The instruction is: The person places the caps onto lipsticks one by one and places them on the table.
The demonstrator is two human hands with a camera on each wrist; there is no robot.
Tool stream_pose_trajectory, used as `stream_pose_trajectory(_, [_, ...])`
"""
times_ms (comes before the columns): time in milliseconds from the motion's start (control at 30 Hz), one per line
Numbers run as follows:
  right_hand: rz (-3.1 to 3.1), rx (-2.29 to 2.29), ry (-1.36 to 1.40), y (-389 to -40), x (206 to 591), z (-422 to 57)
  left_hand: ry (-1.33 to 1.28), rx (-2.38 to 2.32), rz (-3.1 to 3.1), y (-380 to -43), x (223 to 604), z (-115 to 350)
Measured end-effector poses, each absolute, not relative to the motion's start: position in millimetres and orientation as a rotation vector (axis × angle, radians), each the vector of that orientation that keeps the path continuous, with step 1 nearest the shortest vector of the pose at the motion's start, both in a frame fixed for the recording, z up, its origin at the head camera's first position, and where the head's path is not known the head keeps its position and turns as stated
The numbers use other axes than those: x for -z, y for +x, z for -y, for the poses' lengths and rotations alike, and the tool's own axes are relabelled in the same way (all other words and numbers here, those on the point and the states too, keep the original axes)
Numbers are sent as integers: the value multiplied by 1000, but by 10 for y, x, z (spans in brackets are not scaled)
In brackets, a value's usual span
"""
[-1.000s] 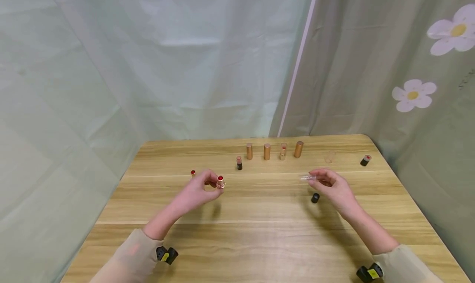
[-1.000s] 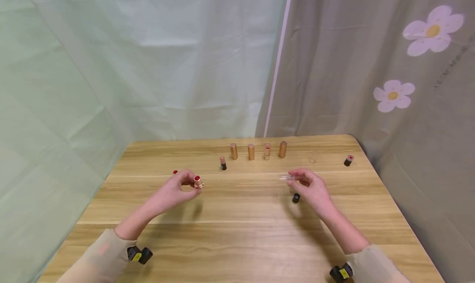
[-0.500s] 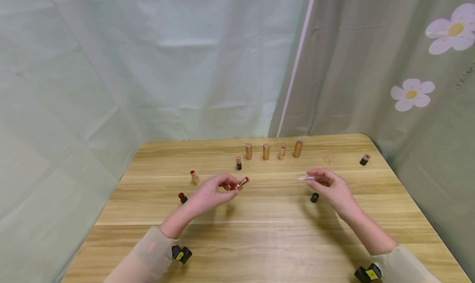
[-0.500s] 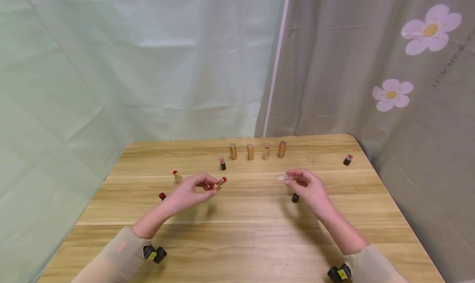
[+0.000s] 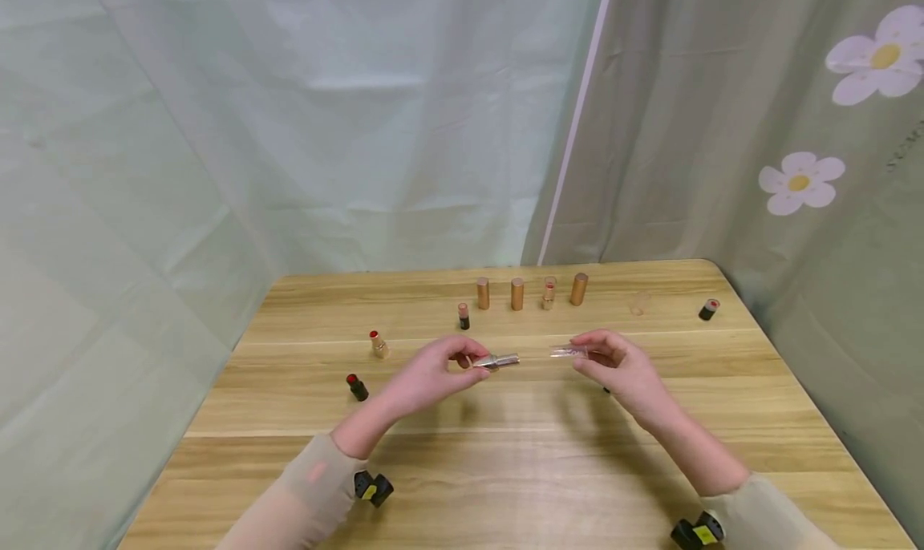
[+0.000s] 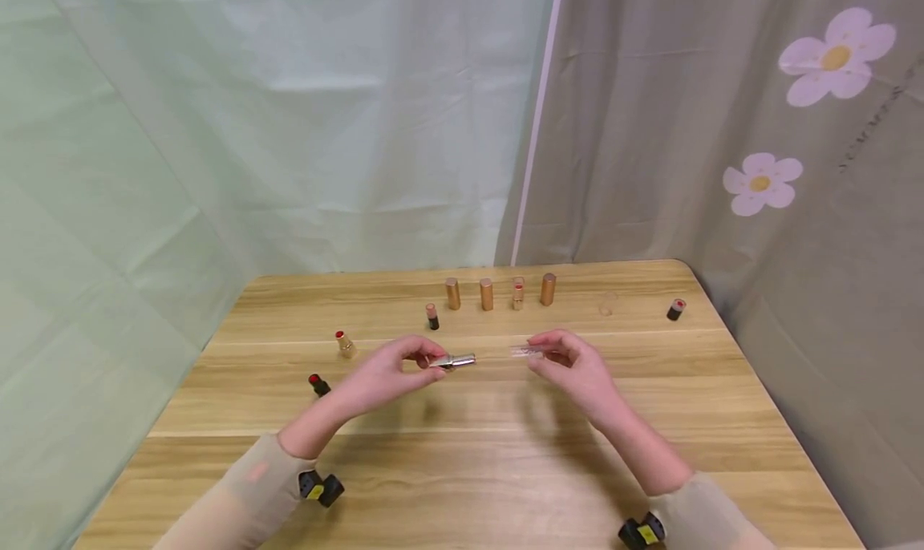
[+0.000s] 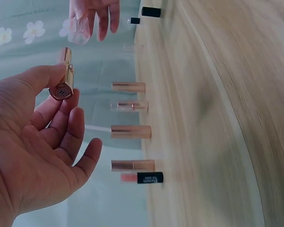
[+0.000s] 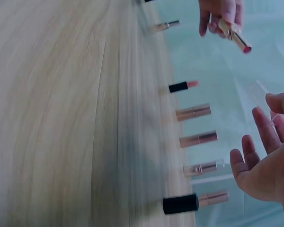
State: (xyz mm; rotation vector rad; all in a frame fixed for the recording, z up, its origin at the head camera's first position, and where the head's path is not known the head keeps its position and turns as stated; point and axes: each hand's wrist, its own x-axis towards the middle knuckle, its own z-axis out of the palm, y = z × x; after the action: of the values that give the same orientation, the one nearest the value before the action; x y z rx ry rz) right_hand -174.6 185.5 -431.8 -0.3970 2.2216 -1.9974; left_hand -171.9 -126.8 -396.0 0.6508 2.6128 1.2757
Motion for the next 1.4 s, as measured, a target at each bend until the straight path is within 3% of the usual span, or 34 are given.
stream_pose_trajectory(300, [-2134,2018,-548,-1710,4318,-1656,670,-1231,-2616,-1717,3974,1166])
stream_pose_trajectory(1400, [-2148,1978,-527,-1669,4388,-1456,641,-1255,-2592,-1744,4014,1021])
